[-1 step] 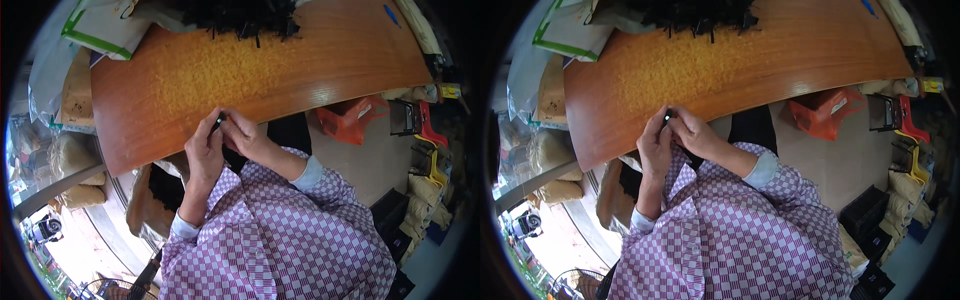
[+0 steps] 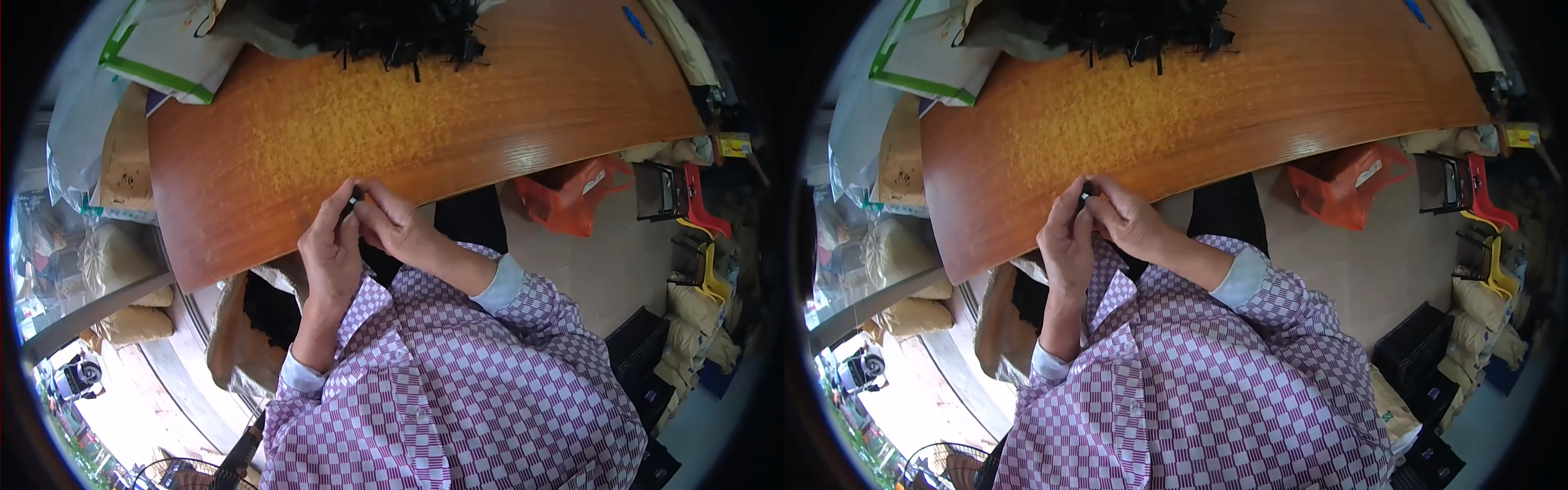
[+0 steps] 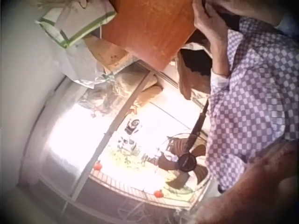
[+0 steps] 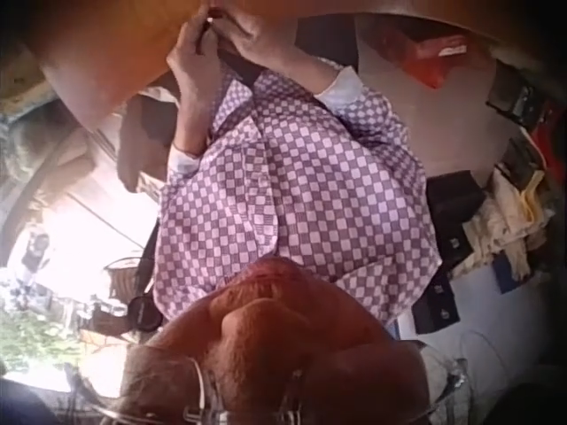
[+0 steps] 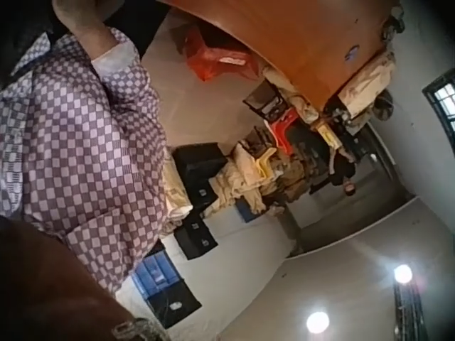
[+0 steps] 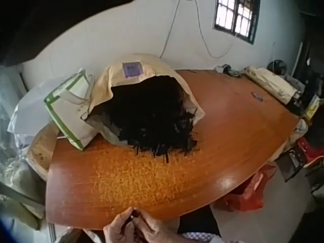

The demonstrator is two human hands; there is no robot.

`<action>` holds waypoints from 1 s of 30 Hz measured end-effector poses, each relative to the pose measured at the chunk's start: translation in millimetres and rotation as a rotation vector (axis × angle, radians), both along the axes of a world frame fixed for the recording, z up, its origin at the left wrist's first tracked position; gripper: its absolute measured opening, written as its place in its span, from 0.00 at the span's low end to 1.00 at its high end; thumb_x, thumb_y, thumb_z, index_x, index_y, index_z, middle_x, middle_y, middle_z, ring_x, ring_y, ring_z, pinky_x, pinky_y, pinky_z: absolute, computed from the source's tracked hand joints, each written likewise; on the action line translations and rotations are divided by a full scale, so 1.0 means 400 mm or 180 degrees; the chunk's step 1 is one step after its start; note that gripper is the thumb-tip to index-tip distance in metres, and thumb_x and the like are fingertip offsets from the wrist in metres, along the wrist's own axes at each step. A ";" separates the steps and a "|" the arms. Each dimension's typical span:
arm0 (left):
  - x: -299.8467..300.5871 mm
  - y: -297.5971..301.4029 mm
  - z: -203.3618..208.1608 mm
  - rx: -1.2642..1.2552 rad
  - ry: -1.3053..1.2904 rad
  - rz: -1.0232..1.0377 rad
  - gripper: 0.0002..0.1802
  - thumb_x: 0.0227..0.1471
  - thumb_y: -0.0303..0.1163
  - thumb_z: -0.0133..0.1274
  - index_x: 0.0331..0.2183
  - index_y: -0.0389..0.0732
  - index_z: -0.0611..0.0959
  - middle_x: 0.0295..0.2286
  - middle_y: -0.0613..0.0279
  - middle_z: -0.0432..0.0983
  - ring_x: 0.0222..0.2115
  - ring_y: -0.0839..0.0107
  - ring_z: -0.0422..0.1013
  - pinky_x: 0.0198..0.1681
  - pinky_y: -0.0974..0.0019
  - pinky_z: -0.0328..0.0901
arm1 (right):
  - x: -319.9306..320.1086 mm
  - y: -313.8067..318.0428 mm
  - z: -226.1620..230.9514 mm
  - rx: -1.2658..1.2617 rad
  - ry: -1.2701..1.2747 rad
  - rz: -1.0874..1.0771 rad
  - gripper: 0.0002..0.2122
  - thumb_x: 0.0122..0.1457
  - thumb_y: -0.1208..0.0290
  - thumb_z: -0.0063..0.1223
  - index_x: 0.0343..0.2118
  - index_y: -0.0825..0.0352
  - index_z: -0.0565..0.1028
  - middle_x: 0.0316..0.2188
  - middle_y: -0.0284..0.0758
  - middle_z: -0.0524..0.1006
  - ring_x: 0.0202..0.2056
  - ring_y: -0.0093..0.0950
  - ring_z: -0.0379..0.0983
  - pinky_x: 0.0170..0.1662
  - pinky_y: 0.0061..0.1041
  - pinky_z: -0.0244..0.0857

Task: Assembling small black plastic components at a factory workbench.

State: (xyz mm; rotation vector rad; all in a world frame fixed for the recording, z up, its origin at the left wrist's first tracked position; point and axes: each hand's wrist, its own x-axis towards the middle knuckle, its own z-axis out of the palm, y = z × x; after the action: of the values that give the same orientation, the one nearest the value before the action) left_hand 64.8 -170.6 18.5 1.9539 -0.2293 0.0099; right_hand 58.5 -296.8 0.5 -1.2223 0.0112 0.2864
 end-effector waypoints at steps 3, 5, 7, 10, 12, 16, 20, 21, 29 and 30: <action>0.001 0.003 0.002 0.0065 0.0180 0.0236 0.21 0.49 0.14 0.46 0.47 0.35 0.76 0.36 0.54 0.78 0.33 0.75 0.74 0.36 0.73 0.68 | 0.018 0.010 0.004 0.0030 0.0010 0.0109 0.15 0.66 0.66 0.39 0.53 0.65 0.62 0.23 0.22 0.63 0.23 0.11 0.59 0.24 0.11 0.56; 0.008 0.013 -0.009 0.0108 -0.0055 0.0235 0.21 0.50 0.14 0.46 0.47 0.36 0.76 0.35 0.55 0.78 0.30 0.77 0.74 0.33 0.74 0.69 | 0.026 0.009 -0.010 0.0139 -0.0005 0.0181 0.15 0.66 0.66 0.39 0.53 0.64 0.62 0.24 0.22 0.63 0.23 0.11 0.59 0.24 0.11 0.57; 0.008 0.018 -0.001 -0.0228 0.0415 0.0319 0.19 0.51 0.15 0.46 0.46 0.34 0.76 0.35 0.58 0.77 0.31 0.77 0.73 0.33 0.74 0.70 | 0.041 0.006 -0.011 -0.0107 -0.0180 0.0415 0.15 0.66 0.65 0.39 0.52 0.65 0.63 0.23 0.22 0.64 0.21 0.10 0.58 0.22 0.10 0.55; 0.021 -0.012 0.018 -0.1165 0.0617 0.0172 0.20 0.54 0.17 0.44 0.50 0.33 0.71 0.37 0.61 0.74 0.31 0.77 0.72 0.32 0.76 0.70 | 0.059 -0.051 0.035 0.0595 0.0302 0.0641 0.15 0.66 0.65 0.38 0.52 0.67 0.64 0.21 0.22 0.64 0.18 0.10 0.57 0.19 0.09 0.51; 0.033 -0.023 0.030 -0.1614 0.0843 -0.0006 0.22 0.56 0.18 0.42 0.53 0.34 0.66 0.38 0.60 0.74 0.31 0.79 0.71 0.33 0.77 0.69 | 0.056 -0.069 0.050 0.0439 0.0184 0.0581 0.16 0.66 0.65 0.37 0.52 0.68 0.64 0.20 0.22 0.64 0.17 0.09 0.56 0.18 0.09 0.50; 0.029 -0.022 0.016 -0.1598 0.0808 -0.0132 0.21 0.56 0.18 0.42 0.53 0.34 0.67 0.38 0.60 0.74 0.31 0.80 0.71 0.33 0.77 0.69 | 0.046 -0.068 0.061 0.0105 0.0060 0.0389 0.17 0.67 0.66 0.36 0.53 0.70 0.64 0.18 0.22 0.64 0.15 0.09 0.55 0.17 0.09 0.48; 0.021 -0.026 0.005 -0.1488 0.0750 -0.0077 0.21 0.56 0.19 0.43 0.53 0.35 0.68 0.38 0.61 0.74 0.32 0.80 0.71 0.33 0.77 0.69 | 0.040 -0.063 0.042 0.0084 -0.0086 0.0361 0.16 0.67 0.67 0.36 0.52 0.70 0.64 0.25 0.25 0.68 0.23 0.11 0.63 0.23 0.10 0.58; 0.020 -0.023 0.002 -0.1329 0.0689 -0.0074 0.21 0.56 0.19 0.44 0.52 0.35 0.69 0.37 0.61 0.74 0.32 0.80 0.71 0.33 0.76 0.69 | 0.039 -0.058 0.034 0.0152 -0.0176 0.0312 0.15 0.67 0.67 0.36 0.52 0.70 0.65 0.28 0.27 0.69 0.27 0.13 0.65 0.27 0.11 0.61; 0.018 -0.016 -0.008 -0.0991 0.0379 0.0020 0.19 0.55 0.19 0.46 0.50 0.37 0.73 0.36 0.63 0.75 0.31 0.79 0.71 0.35 0.75 0.68 | 0.043 -0.055 0.029 -0.0042 -0.0188 0.0468 0.14 0.66 0.68 0.36 0.51 0.70 0.64 0.30 0.28 0.69 0.29 0.14 0.65 0.29 0.12 0.62; 0.017 -0.014 -0.008 -0.1001 0.0433 0.0014 0.20 0.55 0.18 0.46 0.50 0.37 0.73 0.36 0.62 0.75 0.31 0.79 0.71 0.35 0.74 0.68 | 0.043 -0.053 0.030 -0.0010 -0.0165 0.0460 0.14 0.66 0.68 0.36 0.51 0.70 0.64 0.28 0.27 0.68 0.28 0.14 0.65 0.28 0.12 0.61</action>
State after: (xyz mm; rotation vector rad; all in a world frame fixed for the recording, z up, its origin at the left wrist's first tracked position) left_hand 71.7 -176.1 15.4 1.6346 -0.1248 -0.0795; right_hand 75.6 -318.1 12.6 -1.2356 -0.1221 0.3807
